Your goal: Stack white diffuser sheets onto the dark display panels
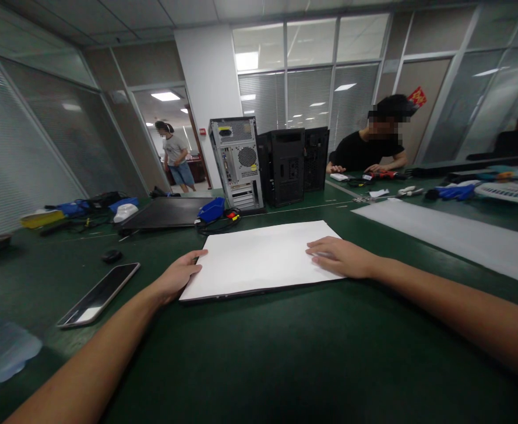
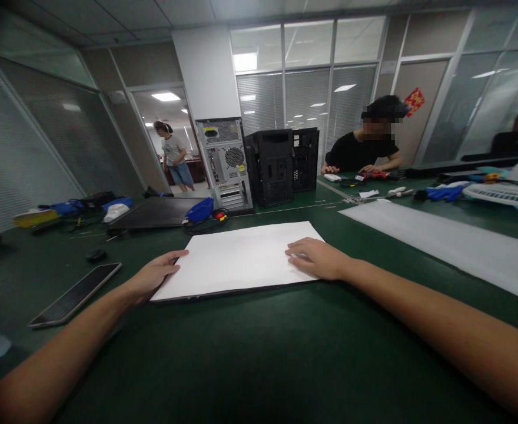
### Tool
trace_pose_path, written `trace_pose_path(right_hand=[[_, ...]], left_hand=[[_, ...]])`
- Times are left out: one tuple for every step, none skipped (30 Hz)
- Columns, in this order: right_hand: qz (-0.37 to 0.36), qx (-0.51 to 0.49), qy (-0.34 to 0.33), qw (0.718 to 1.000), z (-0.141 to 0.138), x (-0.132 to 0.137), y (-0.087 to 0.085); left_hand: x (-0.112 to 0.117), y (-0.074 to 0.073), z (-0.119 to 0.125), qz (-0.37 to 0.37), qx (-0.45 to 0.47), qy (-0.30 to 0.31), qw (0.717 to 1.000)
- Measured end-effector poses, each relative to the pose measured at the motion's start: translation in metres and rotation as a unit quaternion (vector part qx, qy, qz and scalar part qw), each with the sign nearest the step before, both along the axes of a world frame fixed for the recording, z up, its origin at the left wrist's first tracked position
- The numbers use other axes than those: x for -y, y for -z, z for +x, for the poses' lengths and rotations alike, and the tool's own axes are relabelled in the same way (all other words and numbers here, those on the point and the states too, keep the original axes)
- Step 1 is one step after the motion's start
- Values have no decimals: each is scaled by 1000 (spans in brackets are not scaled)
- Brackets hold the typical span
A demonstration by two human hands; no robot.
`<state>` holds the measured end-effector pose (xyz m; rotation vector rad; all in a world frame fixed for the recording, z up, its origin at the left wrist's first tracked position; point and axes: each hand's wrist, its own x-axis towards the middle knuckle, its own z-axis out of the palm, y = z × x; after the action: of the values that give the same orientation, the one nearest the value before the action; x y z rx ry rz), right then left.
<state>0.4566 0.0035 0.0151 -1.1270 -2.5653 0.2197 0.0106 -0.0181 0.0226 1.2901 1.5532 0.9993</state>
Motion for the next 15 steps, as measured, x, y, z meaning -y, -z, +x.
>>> trace_pose_path(right_hand=[[4,-2,8,1000,3,-4,0],[15,-4,23,1000,9,-10,0],[32,-1,47,998,17,-17,0],[53,7,78,996,28,-25,0],[76,18,116,990,42,-34,0],[96,34,159,982,59,-42,1],[111,51,207,971,77,-50,2],[123,68,256,956,97,-56,4],[130,89,302,940,117,-61,7],[130,106,348,922,137,-64,10],[119,116,400,901,155,-66,13],[100,118,460,874,170,-66,17],[73,112,522,842,184,-66,19],[39,101,573,813,194,-66,21],[5,92,609,788,201,-65,22]], left_hand=[[0,0,0,0,1,-2,1000],[0,0,1,0,0,-5,1000],[0,-1,1,-1,-1,-6,1000],[1,-1,2,-1,-3,-6,1000],[1,-2,2,-2,-5,-6,1000],[2,-2,2,-3,-8,-6,1000],[2,-3,2,-4,-10,-7,1000],[3,-3,3,-3,-10,-8,1000],[3,-4,3,-1,-11,-10,1000],[4,-5,3,1,-11,-12,1000],[4,-5,4,2,-13,-12,1000],[5,-6,4,2,-15,-11,1000],[5,-7,5,2,-17,-10,1000],[6,-7,5,1,-19,-9,1000],[6,-8,6,-1,-20,-9,1000]])
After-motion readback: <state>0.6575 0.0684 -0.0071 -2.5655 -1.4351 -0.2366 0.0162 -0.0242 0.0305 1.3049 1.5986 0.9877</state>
